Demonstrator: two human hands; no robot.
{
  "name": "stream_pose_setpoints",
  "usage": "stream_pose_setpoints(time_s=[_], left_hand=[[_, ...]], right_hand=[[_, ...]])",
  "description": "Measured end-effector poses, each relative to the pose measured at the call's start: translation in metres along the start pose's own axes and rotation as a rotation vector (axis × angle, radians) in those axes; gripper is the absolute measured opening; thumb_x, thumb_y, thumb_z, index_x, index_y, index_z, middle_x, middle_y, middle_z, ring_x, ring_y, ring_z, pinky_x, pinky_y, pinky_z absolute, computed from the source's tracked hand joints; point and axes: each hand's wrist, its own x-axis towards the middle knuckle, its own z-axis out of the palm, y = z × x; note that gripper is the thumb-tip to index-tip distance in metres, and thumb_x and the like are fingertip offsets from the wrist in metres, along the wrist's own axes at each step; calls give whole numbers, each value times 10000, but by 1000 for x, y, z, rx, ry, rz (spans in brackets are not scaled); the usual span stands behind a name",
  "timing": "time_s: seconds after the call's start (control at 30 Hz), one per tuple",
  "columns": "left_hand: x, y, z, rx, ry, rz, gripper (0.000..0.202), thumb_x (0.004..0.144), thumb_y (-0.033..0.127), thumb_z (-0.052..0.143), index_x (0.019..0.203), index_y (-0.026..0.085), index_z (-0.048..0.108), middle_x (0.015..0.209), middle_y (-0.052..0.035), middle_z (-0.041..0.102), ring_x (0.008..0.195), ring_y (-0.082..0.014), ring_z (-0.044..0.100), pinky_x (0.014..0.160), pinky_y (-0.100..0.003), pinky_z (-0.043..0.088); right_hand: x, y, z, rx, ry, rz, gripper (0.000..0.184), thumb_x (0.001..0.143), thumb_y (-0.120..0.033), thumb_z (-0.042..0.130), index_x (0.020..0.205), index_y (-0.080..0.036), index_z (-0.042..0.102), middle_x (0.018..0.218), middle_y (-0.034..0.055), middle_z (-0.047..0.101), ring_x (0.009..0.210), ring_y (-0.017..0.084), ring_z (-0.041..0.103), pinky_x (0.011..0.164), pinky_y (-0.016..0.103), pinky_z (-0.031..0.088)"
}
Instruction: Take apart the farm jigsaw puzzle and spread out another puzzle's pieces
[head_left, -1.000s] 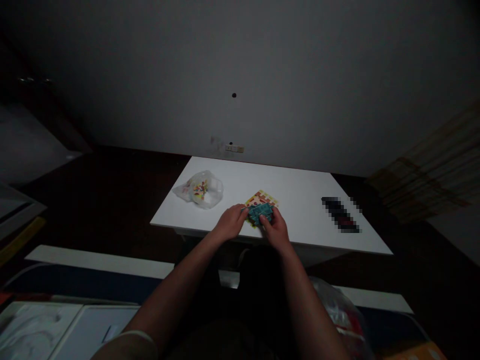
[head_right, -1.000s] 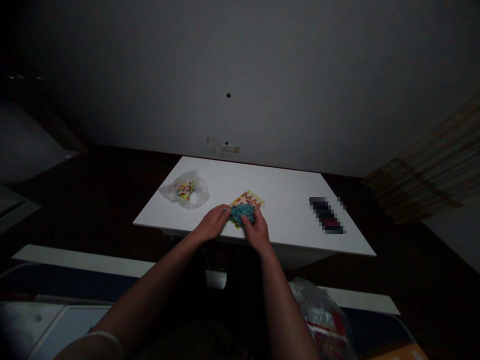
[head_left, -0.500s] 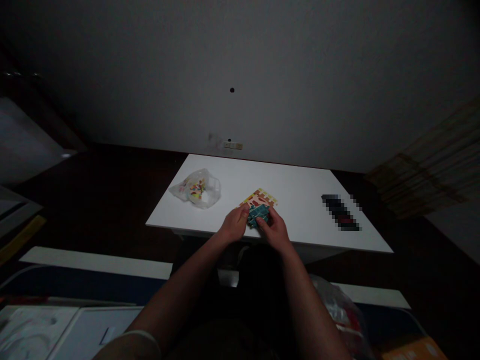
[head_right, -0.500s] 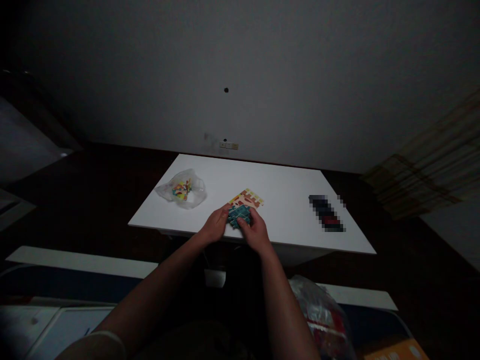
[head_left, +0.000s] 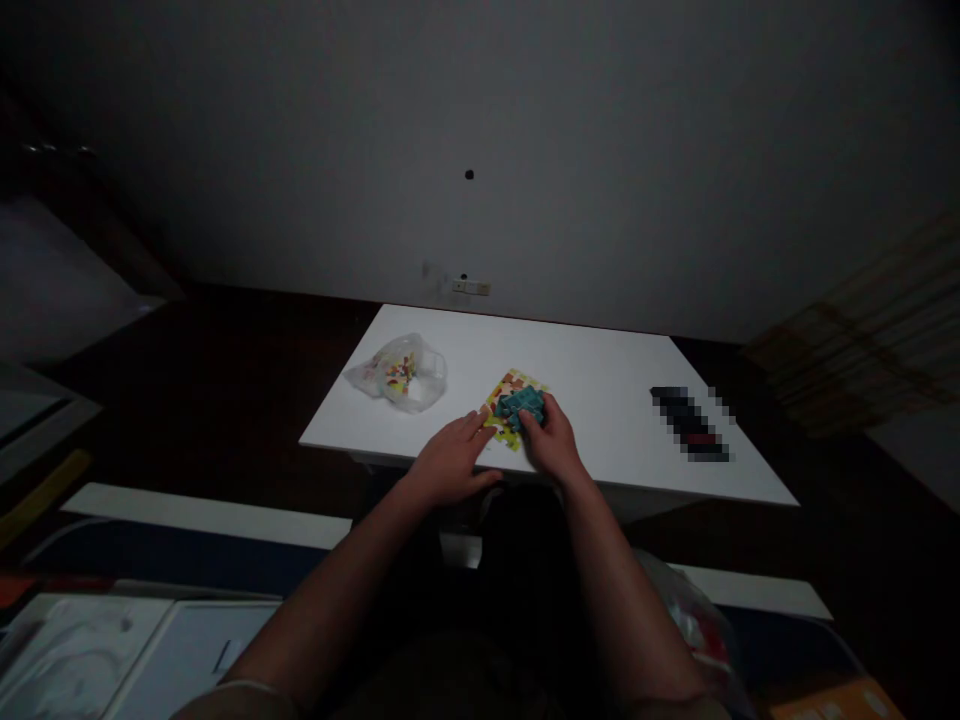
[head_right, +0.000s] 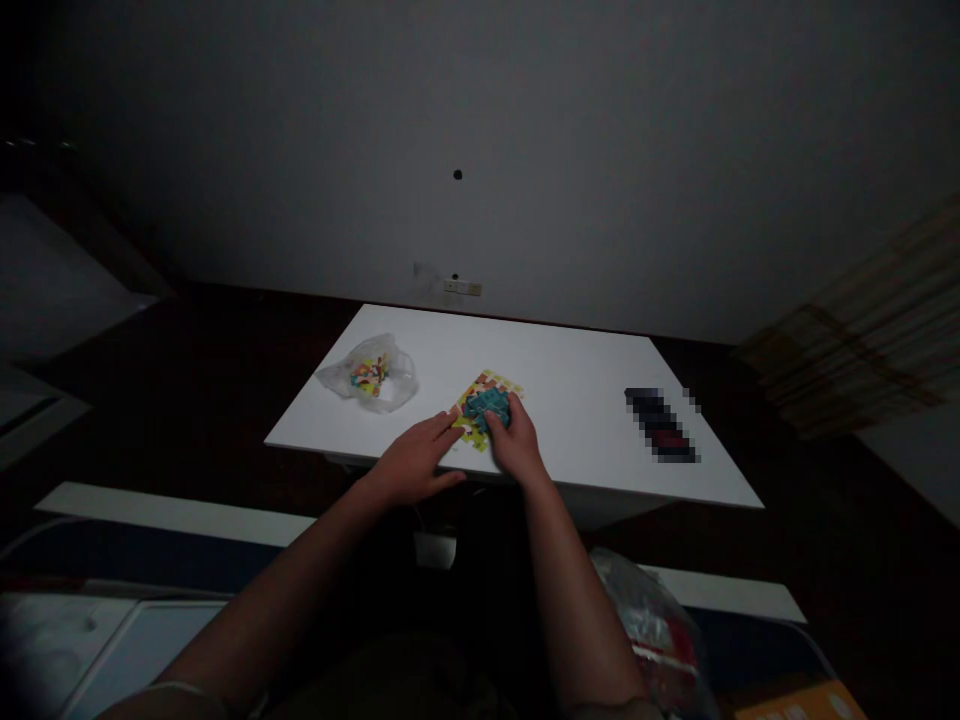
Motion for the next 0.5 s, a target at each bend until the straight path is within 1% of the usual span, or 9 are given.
stream_pose_setpoints(time_s=[0.1,0.17,0.27,0.33,0.43,0.5], left_hand=[[-7,9,3,74,17,-12,610,983,418,674,1532,206,517,1639,-151,465,1455,-340,481,1212,-503,397],[-9,13,4,116,18,-17,544,991,342,654,1509,220,538,1564,-136,536,1350,-331,545,1138,-494,447],[-12,17,7,152,17,-11,526,977,292,670,1489,228,566,1455,-132,604,1245,-334,575,1048,-484,480],[-11,19,7,159,25,-8,485,983,289,669,1459,227,599,1383,-133,637,1203,-332,582,1010,-478,488],[-7,21,5,142,45,-26,318,1037,324,603,1326,225,689,1244,-122,684,1136,-313,599,958,-457,497],[-1,20,1,112,67,-49,279,1068,346,552,1265,235,715,1168,-105,704,1090,-297,612,922,-438,499]], right_hand=[[15,1,3,-29,-8,-22,309,931,-449,661,1152,-233,648,1102,81,731,979,276,667,962,469,532],[20,2,6,-22,23,-50,300,940,-451,645,1138,-227,634,1059,65,722,945,264,658,920,438,534],[17,1,8,25,125,-59,309,948,-453,639,1155,-225,615,1046,52,707,925,252,652,881,413,536],[9,0,6,70,142,-54,300,947,-449,653,1150,-230,615,1043,49,704,919,246,655,871,409,539],[-7,-1,1,159,58,-44,297,931,-451,703,1130,-244,628,1041,50,718,933,246,668,885,413,551],[-15,-1,-4,239,-10,-18,311,910,-467,741,1116,-254,644,1048,51,731,950,250,680,898,414,564]])
